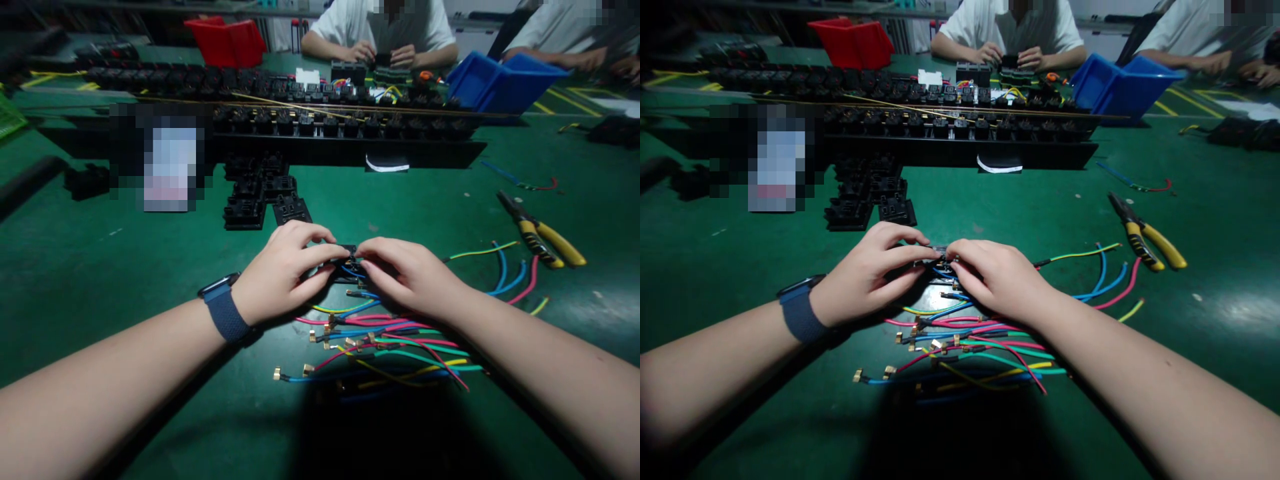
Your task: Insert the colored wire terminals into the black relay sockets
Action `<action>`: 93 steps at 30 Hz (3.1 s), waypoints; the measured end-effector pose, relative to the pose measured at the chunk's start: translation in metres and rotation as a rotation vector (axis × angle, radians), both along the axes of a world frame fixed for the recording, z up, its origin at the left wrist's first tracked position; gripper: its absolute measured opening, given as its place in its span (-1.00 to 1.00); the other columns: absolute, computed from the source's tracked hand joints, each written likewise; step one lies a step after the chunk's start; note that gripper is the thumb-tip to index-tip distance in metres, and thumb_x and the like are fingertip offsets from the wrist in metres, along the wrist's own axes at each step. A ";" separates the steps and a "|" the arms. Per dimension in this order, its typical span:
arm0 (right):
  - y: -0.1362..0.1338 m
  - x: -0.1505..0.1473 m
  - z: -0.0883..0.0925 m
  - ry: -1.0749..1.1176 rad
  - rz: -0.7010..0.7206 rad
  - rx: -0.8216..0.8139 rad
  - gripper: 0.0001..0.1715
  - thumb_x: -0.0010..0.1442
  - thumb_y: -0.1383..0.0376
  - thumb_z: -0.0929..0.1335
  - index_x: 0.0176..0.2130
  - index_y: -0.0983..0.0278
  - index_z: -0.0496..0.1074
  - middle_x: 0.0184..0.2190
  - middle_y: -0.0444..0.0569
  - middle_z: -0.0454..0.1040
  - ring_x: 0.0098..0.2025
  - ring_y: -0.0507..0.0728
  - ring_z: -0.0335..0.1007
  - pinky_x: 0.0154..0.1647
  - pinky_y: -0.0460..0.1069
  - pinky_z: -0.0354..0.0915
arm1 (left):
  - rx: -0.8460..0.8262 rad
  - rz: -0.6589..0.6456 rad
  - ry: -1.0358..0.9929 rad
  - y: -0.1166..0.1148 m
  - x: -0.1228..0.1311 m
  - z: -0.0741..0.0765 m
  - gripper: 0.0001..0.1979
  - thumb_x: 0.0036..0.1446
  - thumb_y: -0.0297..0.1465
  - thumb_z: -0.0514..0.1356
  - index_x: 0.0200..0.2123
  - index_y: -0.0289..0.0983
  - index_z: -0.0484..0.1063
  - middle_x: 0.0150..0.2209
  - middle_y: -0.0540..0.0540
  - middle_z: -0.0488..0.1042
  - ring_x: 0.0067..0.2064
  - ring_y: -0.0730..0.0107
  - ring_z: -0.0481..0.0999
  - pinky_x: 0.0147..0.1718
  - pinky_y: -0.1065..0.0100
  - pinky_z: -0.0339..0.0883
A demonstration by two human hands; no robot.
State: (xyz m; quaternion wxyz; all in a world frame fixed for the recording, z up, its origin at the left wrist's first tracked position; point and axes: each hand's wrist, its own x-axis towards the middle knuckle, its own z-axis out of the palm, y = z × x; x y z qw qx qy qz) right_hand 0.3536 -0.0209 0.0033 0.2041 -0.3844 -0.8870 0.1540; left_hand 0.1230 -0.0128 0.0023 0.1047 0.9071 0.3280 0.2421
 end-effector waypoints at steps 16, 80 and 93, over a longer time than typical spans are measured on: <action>0.000 -0.001 0.000 -0.006 -0.006 0.009 -0.79 0.29 0.31 0.20 -0.13 0.28 0.37 -0.24 -0.01 0.52 -0.24 0.09 0.43 -0.23 -0.02 0.32 | 0.042 -0.065 0.002 -0.003 -0.001 0.001 -0.69 0.19 -0.47 0.07 -0.01 -0.24 0.41 -0.03 -0.17 0.42 0.00 0.20 0.35 0.00 0.10 0.24; -0.021 -0.010 0.022 -0.318 0.368 0.347 -0.66 0.29 0.17 0.21 -0.45 0.25 0.36 -0.52 -0.11 0.36 -0.39 0.07 0.12 -0.29 0.03 -0.04 | -0.193 0.088 -0.123 0.006 -0.001 -0.005 -0.77 0.20 -0.36 0.12 -0.09 -0.30 0.36 -0.11 -0.12 0.43 -0.09 0.32 0.40 -0.03 0.27 0.30; -0.023 -0.016 0.017 -0.114 0.291 0.040 -0.83 0.18 0.34 0.30 -0.42 0.30 0.44 -0.50 -0.09 0.38 -0.38 0.04 0.20 -0.35 -0.06 0.12 | -0.198 0.074 -0.126 0.006 0.000 -0.004 -0.77 0.20 -0.37 0.12 -0.09 -0.34 0.37 -0.13 -0.12 0.42 -0.10 0.34 0.39 -0.04 0.31 0.29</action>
